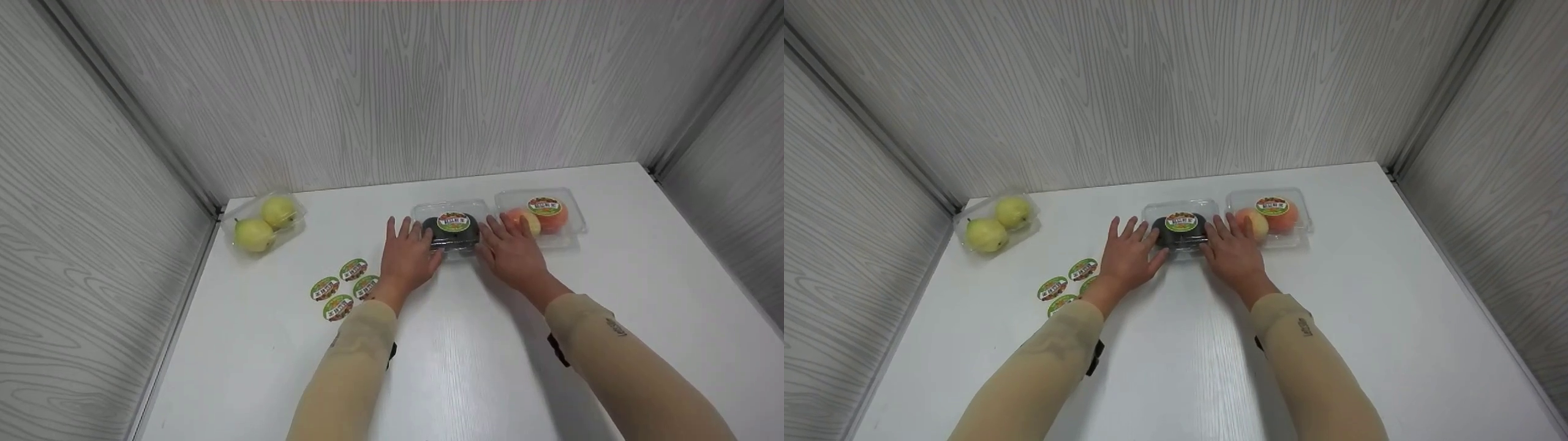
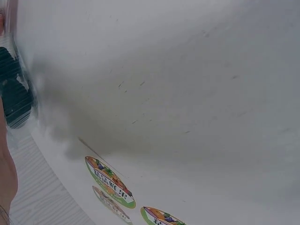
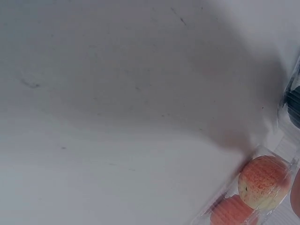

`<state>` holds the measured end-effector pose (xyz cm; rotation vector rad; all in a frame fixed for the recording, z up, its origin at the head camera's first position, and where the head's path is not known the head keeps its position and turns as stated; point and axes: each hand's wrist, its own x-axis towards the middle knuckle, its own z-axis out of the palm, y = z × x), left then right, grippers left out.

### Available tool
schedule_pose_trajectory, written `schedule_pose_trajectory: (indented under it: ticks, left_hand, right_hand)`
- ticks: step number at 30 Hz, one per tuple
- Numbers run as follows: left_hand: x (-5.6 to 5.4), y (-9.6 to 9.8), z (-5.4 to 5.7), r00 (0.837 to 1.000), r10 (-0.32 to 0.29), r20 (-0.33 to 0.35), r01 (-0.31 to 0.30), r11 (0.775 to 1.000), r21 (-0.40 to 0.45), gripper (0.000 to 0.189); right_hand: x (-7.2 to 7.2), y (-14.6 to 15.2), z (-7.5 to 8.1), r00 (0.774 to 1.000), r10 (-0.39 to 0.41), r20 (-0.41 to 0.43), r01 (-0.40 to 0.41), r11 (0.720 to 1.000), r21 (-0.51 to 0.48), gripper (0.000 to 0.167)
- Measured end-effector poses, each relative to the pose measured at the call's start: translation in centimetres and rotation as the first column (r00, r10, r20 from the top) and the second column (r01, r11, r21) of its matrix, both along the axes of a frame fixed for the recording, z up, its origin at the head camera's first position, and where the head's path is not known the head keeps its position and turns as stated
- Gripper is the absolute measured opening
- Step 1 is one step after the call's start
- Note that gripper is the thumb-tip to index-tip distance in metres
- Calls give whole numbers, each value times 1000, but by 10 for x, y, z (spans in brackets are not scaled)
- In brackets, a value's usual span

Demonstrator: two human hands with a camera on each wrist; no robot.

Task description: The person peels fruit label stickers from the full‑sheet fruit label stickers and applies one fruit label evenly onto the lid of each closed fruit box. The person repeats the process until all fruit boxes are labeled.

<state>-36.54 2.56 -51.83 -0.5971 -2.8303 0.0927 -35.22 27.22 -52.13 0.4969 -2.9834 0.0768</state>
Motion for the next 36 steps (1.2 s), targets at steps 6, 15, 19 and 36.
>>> schedule_pose_trajectory:
  ticks: [6, 15, 19, 36]
  left_hand:
    - [-6, 2, 1, 1000, 3, -5, -3, 1000, 4, 62]
    - [-12, 6, 1, 1000, 8, 15, -8, 1000, -2, 63]
    - [-15, 8, 1, 1000, 10, 25, -9, 1000, -9, 63]
    - [-16, 7, 2, 997, 39, 73, -36, 999, -38, 65]
  right_hand:
    - [-6, 2, 2, 1000, -5, 19, 5, 1000, 2, 61]
    - [-12, 6, 4, 999, 1, 34, -2, 1000, 27, 63]
    - [-15, 7, 4, 999, -1, 33, 0, 1000, 30, 63]
    - [-16, 6, 1, 1000, 19, 24, -19, 1000, 1, 60]
